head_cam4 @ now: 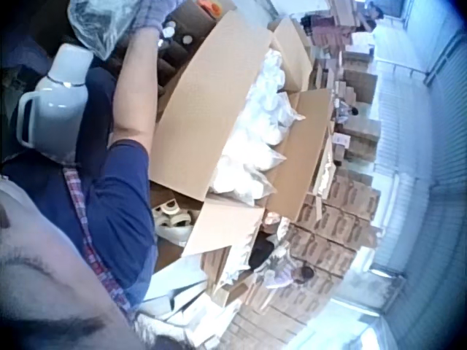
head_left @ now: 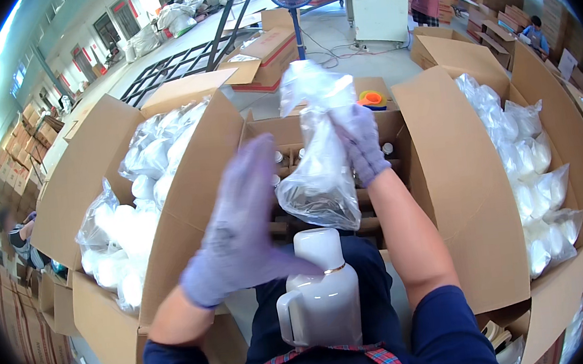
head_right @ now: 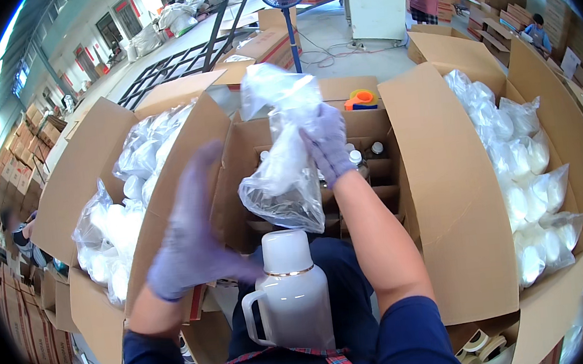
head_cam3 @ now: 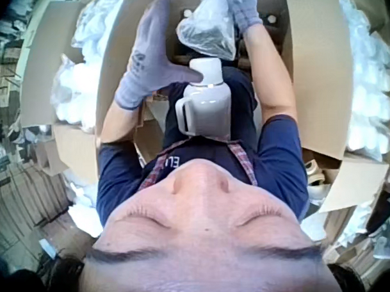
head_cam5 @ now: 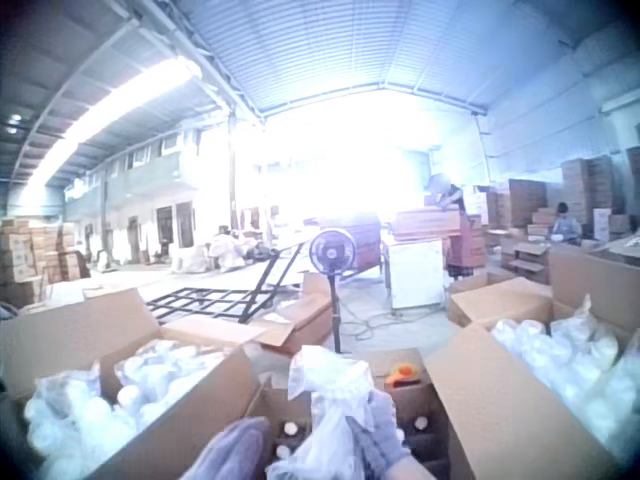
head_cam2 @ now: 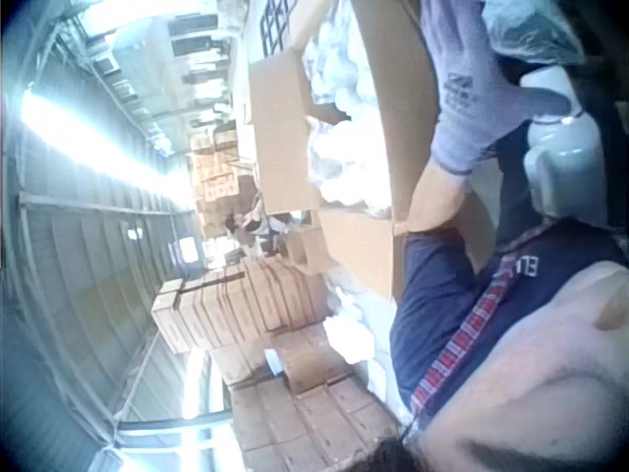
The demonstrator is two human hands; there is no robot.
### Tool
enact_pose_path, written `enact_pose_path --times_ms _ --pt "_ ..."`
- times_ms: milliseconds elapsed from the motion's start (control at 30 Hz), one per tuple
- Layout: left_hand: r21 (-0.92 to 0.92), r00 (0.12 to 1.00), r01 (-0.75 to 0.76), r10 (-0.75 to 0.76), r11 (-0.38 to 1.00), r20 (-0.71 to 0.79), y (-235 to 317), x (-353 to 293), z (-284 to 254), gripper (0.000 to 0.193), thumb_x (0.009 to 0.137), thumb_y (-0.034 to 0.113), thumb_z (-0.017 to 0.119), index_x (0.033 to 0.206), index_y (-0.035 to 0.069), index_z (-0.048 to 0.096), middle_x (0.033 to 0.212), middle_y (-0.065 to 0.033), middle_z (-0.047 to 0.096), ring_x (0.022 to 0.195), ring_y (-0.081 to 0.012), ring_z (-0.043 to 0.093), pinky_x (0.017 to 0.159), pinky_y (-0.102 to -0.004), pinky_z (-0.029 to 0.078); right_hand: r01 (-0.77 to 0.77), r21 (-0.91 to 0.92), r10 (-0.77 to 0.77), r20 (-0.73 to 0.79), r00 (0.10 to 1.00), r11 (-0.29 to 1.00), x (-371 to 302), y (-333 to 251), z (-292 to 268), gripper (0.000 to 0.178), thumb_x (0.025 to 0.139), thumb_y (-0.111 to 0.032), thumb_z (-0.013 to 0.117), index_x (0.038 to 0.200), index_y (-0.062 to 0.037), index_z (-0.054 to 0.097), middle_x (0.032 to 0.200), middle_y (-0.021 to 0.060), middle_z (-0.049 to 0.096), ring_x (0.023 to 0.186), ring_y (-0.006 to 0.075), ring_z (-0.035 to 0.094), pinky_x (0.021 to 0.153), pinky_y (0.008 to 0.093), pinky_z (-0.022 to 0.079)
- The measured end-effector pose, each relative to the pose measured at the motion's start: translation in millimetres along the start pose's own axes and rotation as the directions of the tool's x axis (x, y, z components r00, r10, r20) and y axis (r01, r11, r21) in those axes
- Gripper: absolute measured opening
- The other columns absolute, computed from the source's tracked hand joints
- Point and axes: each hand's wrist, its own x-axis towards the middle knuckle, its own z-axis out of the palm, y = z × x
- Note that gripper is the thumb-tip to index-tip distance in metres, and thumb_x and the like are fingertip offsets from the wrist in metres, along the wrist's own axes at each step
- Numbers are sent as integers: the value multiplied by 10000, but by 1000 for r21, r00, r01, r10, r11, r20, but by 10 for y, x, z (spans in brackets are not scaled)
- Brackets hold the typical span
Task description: The person assembles a white thermos by inserting a metal liner, placing a white plastic ring, and screwing on the lid. They repeat this process for multiple units, handling plastic bags and placing finished thermoses into a box.
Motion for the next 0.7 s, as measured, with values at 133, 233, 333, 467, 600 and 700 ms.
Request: enact_pose_path --times_ms 133,233,333,467,600,700 --pt "-278 927 355 -375 892 -21 -946 -38 945 633 805 211 797 1327 -44 545 1081 -201 661 1009 -281 642 898 -391 509 -292 649 50 364 930 703 45 250 307 363 920 -288 663 1141 0 679 986 108 699 914 205 644 821 347 520" --pt "-540 850 433 -526 722 -20 -1454 -165 1292 297 856 168 741 1088 -11 694 911 -106 717 864 -189 665 820 -337 525 -309 777 134 283 950 549 -274 452 11 399 956 -260 621 1263 -6 628 1173 113 638 1112 198 584 948 328 489" --pt "-490 853 429 -519 759 -56 -1218 -88 1402 228 889 165 706 1040 -5 712 912 -77 726 835 -157 661 785 -315 531 231 149 -265 270 926 961 -1021 34 -537 355 945 -137 592 1275 -10 615 1279 131 622 1186 215 595 1011 373 498" --pt "-815 734 453 -670 361 111 -1284 -215 1446 202 942 92 570 1060 -28 680 958 -87 706 829 -166 667 765 -283 563 -298 938 118 280 953 179 -1018 1257 692 308 1059 -270 514 1217 -49 660 1140 82 688 1061 181 643 942 321 524" --pt "-302 766 629 -638 716 82 -1727 -399 1642 239 906 127 655 1037 -68 703 941 -91 728 802 -167 666 743 -297 544 -332 787 419 104 902 520 -230 1641 40 160 943 -237 608 957 -79 629 961 58 677 848 199 676 725 346 566" --pt "-597 666 688 -685 413 295 -1898 -665 1919 313 869 186 729 1063 -59 719 946 -86 737 817 -152 657 735 -299 530 -254 965 726 132 675 61 -307 2049 -54 86 872 -109 592 937 -53 596 908 101 627 827 257 665 739 395 572"
